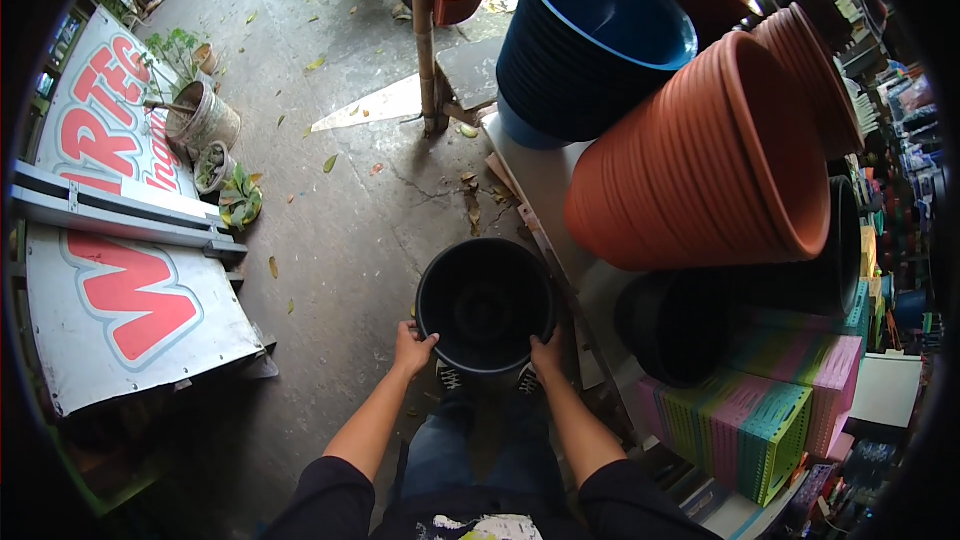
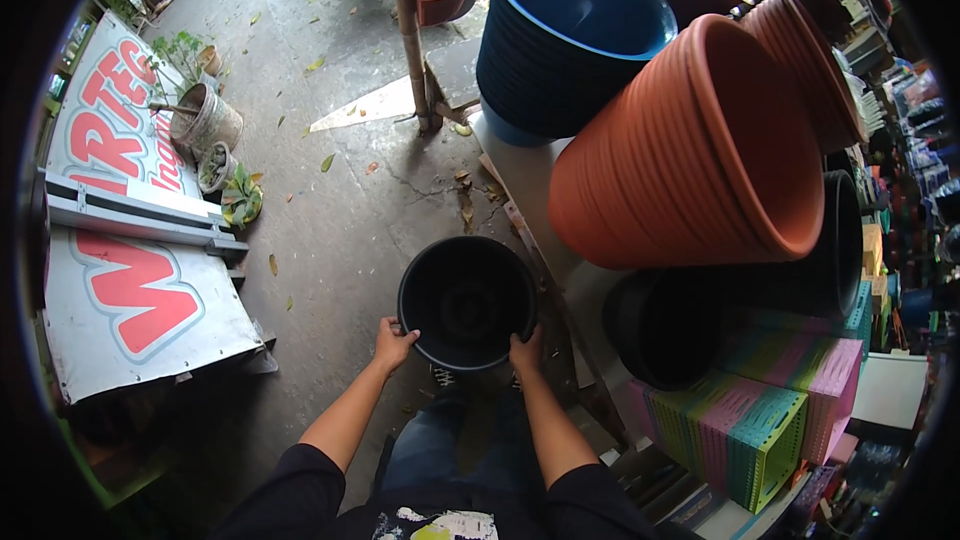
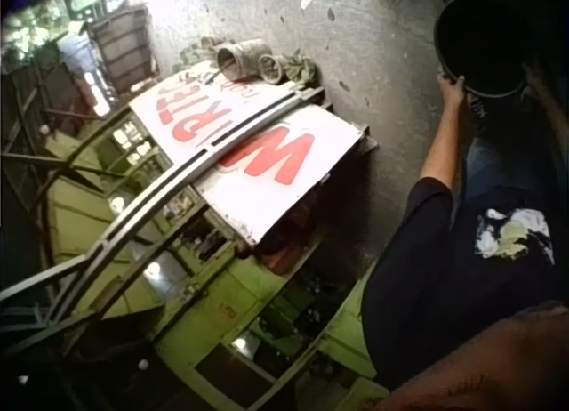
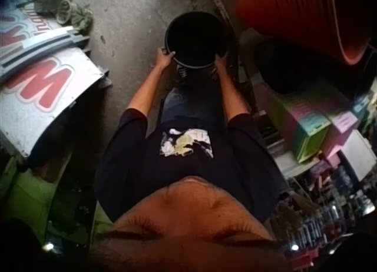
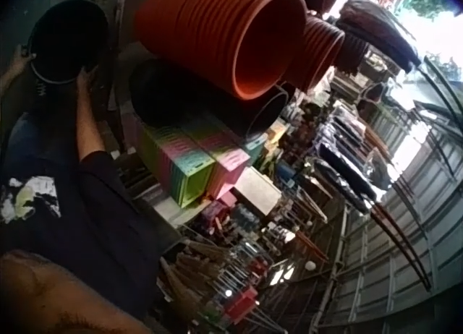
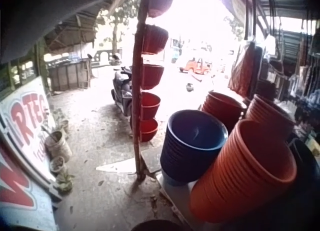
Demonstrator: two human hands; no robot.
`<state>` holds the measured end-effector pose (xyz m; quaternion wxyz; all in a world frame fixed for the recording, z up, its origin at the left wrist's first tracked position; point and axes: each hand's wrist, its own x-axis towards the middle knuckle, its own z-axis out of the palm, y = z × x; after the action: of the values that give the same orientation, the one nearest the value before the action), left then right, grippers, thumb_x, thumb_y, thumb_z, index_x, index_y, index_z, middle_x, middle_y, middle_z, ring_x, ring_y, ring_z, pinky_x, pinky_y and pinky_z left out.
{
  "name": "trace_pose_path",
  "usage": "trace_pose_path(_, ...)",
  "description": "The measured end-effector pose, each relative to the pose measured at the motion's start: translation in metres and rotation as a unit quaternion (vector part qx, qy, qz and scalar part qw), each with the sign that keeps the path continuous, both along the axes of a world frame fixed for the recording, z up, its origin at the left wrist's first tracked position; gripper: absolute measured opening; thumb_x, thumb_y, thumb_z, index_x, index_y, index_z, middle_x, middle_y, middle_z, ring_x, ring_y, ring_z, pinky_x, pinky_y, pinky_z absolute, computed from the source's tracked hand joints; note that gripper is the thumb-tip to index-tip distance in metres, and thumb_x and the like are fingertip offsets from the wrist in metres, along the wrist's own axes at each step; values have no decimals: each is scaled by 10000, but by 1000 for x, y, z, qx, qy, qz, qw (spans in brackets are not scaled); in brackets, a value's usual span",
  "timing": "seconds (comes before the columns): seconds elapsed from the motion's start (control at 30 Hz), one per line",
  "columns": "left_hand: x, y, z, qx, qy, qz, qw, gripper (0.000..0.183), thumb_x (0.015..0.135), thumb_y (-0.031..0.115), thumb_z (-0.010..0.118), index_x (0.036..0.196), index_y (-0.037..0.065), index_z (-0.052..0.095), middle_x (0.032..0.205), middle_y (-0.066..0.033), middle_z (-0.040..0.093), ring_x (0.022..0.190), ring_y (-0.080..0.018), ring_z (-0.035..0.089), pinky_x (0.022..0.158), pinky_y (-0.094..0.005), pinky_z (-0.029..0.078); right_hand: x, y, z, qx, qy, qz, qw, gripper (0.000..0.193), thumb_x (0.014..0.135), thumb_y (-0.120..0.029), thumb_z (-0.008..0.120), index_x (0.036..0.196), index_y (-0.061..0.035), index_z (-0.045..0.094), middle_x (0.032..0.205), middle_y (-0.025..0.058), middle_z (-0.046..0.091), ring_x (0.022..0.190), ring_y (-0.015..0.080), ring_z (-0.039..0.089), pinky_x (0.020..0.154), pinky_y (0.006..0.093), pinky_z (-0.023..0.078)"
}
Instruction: Stacking and arranging plastic garden pots and storage baskets on a display area.
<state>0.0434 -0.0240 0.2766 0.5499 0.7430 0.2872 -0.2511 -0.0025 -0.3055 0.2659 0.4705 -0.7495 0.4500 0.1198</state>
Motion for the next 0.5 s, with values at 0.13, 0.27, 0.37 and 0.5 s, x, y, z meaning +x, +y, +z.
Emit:
trace_pose_path(0.13,-7,14,11,47,-38,-18,998,563,800,157,784,1213,-20,445,1024,-168,632,951,-248,640,846,-362,513,1,3,54,54,-106,45,992,725,825,-54,615,1465,21,282,1393,216,477,1283,305,495,1085,381,366)
trace_pose_path(0.27,1,-2,39,10,-67,-31,997,517,826,152,750,1210,-19,449,1103,-185,611,1002,-248,620,873,-353,507,-25,-16,63,-20,-207,39,977,686,797,-33,591,1428,12,324,1324,186,517,1223,283,528,1061,381,385)
trace_pose_path(0.37,1,2,69,-34,-73,7,997,496,832,127,731,1223,-10,460,1129,-174,601,1022,-238,611,888,-344,502,-34,-9,126,91,-244,-2,965,662,793,-15,577,1412,5,347,1295,165,526,1209,266,524,1062,371,379)
trace_pose_path(0.5,4,-10,105,-174,-96,31,980,505,828,17,660,1291,19,459,1153,-137,592,1028,-224,607,899,-336,499,-56,-18,192,124,-272,15,954,696,798,-16,569,1441,32,308,1344,177,505,1245,255,504,1074,352,369)
